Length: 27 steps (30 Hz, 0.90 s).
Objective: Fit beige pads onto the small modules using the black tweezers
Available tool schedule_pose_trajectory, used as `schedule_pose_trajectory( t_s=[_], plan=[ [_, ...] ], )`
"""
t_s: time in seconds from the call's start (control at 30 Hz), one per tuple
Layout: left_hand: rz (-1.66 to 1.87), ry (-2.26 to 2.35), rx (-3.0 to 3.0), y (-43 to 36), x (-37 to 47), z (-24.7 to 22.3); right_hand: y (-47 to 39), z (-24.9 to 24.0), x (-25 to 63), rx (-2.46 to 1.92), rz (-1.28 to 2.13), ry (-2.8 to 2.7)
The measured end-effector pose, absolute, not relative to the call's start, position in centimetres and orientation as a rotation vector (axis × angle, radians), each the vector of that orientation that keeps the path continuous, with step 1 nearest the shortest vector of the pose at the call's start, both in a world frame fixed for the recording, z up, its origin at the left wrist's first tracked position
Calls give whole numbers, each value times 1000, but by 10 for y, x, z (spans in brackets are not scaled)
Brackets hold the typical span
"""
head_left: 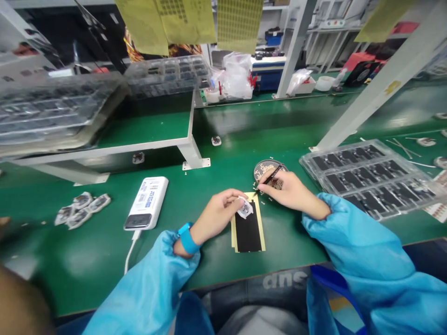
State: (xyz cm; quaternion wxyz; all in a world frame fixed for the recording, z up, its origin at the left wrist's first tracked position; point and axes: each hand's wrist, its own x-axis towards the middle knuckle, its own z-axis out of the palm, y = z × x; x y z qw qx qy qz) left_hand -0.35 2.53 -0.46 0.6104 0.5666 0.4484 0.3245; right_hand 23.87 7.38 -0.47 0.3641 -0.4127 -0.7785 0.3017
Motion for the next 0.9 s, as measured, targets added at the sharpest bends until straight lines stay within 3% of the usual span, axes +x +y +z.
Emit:
schedule_pose_trajectory(
  t_s=[0.27,0.57,0.9],
  plan=[
    [700,1192,1577,25,4,-24,73,-5,235,-1090,868,-1997],
    [730,1179,1425,27,6,-19,67,10,237,-1033,925,-1951],
    [755,1194,1402,27,10,-19,56,19,239,-875,734,-1961]
  ],
)
